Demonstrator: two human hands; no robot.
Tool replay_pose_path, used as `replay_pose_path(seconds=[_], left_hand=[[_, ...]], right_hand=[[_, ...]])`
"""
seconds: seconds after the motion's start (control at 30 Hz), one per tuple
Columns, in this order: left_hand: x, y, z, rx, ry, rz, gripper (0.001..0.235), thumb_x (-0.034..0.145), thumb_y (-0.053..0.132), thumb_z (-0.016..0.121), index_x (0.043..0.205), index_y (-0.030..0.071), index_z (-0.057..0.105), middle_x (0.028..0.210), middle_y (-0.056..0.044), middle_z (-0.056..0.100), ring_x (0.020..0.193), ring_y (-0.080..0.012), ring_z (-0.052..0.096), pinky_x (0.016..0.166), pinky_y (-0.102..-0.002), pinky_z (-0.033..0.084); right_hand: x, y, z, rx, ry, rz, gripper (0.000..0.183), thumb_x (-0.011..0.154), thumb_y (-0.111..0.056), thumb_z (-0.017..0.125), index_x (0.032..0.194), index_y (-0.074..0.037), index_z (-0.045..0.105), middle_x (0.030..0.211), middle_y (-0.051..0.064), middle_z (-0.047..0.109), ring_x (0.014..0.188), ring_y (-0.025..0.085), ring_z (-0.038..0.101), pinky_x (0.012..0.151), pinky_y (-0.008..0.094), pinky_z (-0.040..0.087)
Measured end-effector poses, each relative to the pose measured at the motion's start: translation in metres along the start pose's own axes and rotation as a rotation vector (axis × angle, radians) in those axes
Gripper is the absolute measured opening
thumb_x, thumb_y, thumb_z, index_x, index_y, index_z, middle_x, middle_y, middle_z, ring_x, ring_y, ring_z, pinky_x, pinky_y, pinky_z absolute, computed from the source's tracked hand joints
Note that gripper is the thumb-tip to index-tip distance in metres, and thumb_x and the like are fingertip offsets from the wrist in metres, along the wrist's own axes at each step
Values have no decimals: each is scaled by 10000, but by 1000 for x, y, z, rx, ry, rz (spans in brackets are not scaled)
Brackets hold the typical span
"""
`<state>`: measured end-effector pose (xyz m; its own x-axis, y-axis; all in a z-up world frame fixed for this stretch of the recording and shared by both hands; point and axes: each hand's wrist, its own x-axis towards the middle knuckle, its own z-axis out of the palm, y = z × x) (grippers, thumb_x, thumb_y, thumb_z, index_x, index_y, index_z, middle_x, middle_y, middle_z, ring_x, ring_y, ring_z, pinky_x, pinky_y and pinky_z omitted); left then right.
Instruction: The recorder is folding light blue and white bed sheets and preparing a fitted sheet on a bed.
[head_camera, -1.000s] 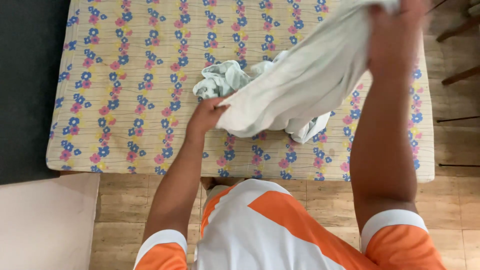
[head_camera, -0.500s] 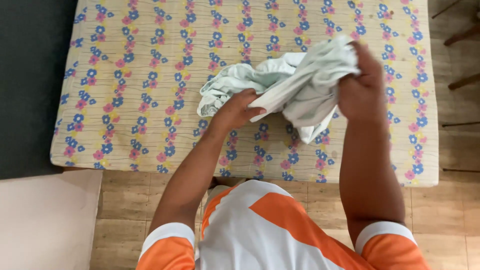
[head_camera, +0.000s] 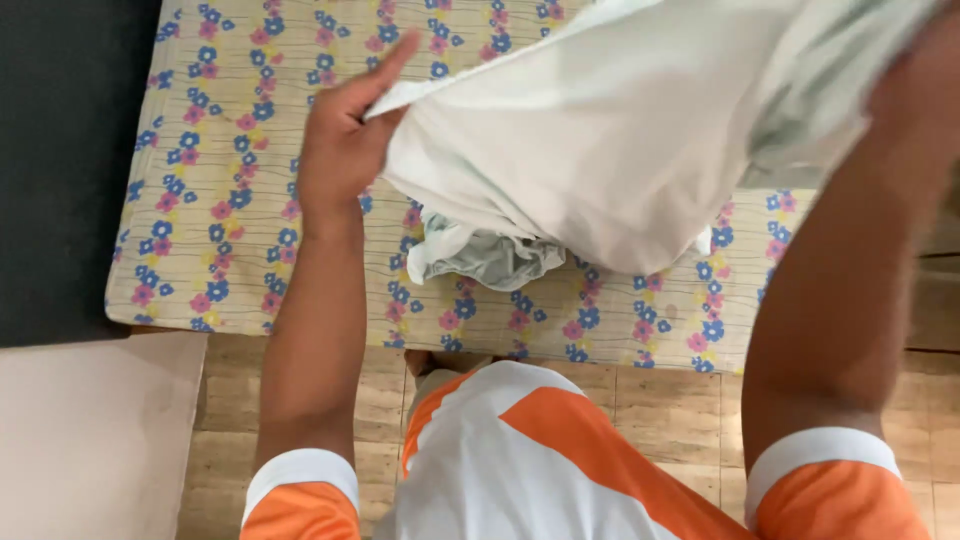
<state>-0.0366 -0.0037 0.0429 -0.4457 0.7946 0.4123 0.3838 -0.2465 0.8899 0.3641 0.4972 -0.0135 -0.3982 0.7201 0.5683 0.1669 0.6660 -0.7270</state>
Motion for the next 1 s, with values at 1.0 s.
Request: replay_pose_path(seconds=[1.0], left_hand=[[-85,-89,33,-213,38,-214,712,905,-20,750,1567,53,497,1542,-154,600,1406,-208,547,1201,-325,425]], right_hand=[[-107,-341,251,336,-1080,-159,327,867,-120,732,1184,-69,665,1077,37,744,1006,147,716,885,309,552]])
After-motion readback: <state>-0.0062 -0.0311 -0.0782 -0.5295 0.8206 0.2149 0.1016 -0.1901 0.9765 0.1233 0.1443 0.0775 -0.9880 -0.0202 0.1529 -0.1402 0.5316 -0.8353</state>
